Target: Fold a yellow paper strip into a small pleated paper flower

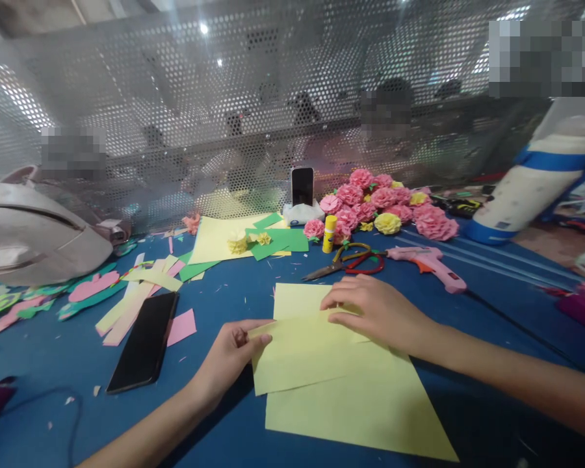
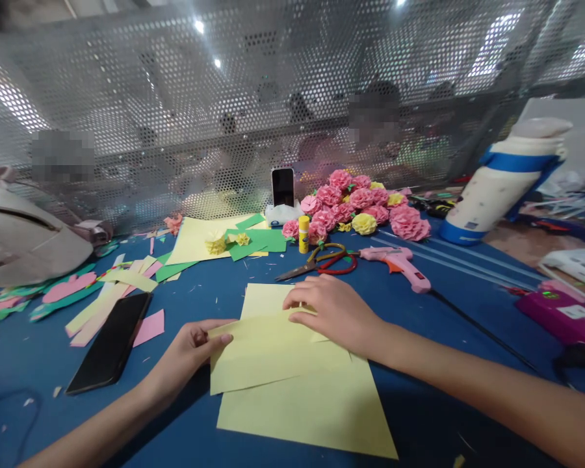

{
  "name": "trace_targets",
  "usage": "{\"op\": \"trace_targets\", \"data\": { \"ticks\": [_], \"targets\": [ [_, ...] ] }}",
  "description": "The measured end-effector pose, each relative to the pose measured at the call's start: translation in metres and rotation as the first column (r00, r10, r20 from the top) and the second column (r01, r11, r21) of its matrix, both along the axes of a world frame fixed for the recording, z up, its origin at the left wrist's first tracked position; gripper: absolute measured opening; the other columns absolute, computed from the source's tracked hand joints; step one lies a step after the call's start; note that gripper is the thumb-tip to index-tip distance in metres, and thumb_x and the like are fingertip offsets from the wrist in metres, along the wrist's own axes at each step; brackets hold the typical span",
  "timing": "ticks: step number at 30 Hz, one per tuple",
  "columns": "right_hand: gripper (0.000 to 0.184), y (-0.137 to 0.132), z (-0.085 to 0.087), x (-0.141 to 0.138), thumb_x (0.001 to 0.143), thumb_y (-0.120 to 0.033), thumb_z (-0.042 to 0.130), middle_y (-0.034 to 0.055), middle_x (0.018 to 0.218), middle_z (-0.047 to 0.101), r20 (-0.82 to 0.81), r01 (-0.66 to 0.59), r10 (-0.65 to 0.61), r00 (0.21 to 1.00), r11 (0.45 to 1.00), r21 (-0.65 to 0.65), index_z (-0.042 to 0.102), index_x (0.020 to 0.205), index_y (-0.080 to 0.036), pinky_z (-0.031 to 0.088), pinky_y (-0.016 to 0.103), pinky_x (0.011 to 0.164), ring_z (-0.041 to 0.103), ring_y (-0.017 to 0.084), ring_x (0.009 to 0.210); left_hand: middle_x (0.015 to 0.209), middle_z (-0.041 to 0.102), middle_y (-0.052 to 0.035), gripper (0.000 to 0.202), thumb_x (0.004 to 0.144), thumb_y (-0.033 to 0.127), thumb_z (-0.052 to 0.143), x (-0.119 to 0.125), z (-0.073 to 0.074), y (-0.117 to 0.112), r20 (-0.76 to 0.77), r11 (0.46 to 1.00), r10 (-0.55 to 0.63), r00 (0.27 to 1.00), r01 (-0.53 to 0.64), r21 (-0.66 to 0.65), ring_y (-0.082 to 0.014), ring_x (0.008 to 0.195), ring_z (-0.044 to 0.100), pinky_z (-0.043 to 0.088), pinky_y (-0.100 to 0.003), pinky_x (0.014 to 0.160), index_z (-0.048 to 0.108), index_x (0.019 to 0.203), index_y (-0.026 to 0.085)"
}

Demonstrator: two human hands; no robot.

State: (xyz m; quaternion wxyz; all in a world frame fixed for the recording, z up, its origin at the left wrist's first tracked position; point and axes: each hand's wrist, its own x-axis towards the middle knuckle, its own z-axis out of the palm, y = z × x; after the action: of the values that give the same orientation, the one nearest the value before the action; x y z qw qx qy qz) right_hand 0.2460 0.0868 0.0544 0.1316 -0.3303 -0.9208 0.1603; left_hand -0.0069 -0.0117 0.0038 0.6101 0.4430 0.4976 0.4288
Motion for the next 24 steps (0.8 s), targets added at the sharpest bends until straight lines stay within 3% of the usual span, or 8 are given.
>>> {"op": "trace_targets", "data": {
  "ticks": [5,8,11,14,16,20,24],
  "targets": [
    [0.012,-0.001,0.001,-0.017,0.088,-0.024,0.062,-0.0039,0.086,0.073,0.003,0.005,-0.005,1.000,0.996,-0.092,0.070,0.080,-0.023,0.035,0.026,0.067,0.063,0.016,0.082,0.098,0.078,-0.0124,0.049,0.080,0.044,0.070,0.001,-0.001,0.000,-0.035,1.000,-0.017,0.999,0.018,0.017,-0.0258,0.081,0.073,0.056,-0.033,0.077,0.070,0.116,0.011],
    [0.014,0.000,-0.001,-0.021,0.088,-0.021,0.061,-0.0038,0.082,0.072,0.001,0.004,-0.004,1.000,0.992,-0.124,0.069,0.077,-0.022,0.033,0.024,0.063,0.063,0.015,0.077,0.099,0.077,-0.0112,0.040,0.087,0.039,0.061,-0.005,-0.002,0.003,-0.190,0.993,-0.042,0.981,0.062,0.101,-0.0260,0.087,0.072,0.055,-0.033,0.077,0.071,0.115,0.013],
    [0.013,0.002,-0.004,-0.021,0.088,-0.020,0.060,-0.0026,0.083,0.072,-0.005,-0.016,0.015,1.000,0.994,-0.110,0.069,0.078,-0.021,0.034,0.024,0.064,0.063,0.015,0.079,0.110,0.074,-0.0086,0.031,0.086,0.024,0.057,-0.010,0.002,0.008,-0.509,0.948,0.016,0.861,0.148,0.281,-0.0255,0.101,0.067,0.050,-0.033,0.086,0.071,0.114,0.019],
    [0.014,0.003,-0.007,-0.023,0.088,-0.018,0.058,-0.0011,0.085,0.072,0.000,-0.024,0.024,1.000,0.995,-0.102,0.069,0.079,-0.020,0.034,0.024,0.065,0.063,0.016,0.081,0.115,0.070,-0.0064,0.039,0.078,0.013,0.063,-0.010,0.009,0.015,-0.710,0.872,0.090,0.698,0.289,0.394,-0.0245,0.107,0.062,0.046,-0.033,0.090,0.068,0.115,0.023],
    [0.015,0.004,-0.009,-0.024,0.089,-0.017,0.056,0.0001,0.087,0.072,0.010,-0.030,0.031,0.999,0.995,-0.095,0.068,0.080,-0.020,0.035,0.025,0.067,0.063,0.017,0.082,0.108,0.071,-0.0055,0.039,0.074,0.013,0.066,-0.008,0.014,0.020,-0.770,0.860,0.059,0.636,0.359,0.363,-0.0232,0.098,0.063,0.046,-0.030,0.083,0.067,0.112,0.022],
    [0.018,0.003,-0.007,-0.026,0.091,-0.018,0.051,0.0012,0.091,0.071,0.029,-0.042,0.044,0.999,0.996,-0.080,0.067,0.083,-0.019,0.035,0.025,0.067,0.063,0.018,0.084,0.083,0.070,-0.0013,0.022,0.073,0.021,0.067,-0.006,0.019,0.033,-0.833,0.889,-0.081,0.548,0.418,0.188,-0.0165,0.070,0.058,0.037,-0.023,0.059,0.071,0.095,0.018],
    [0.007,0.004,0.001,-0.023,0.082,-0.024,0.062,0.0002,0.095,0.071,0.131,0.005,0.009,0.991,0.994,-0.107,0.065,0.089,-0.022,0.031,0.025,0.061,0.063,0.020,0.085,0.071,0.066,0.0002,0.018,0.073,0.024,0.065,-0.008,0.019,0.039,-0.848,0.890,-0.138,0.512,0.441,0.121,-0.0131,0.060,0.052,0.030,-0.022,0.052,0.074,0.086,0.015]
  ]
}}
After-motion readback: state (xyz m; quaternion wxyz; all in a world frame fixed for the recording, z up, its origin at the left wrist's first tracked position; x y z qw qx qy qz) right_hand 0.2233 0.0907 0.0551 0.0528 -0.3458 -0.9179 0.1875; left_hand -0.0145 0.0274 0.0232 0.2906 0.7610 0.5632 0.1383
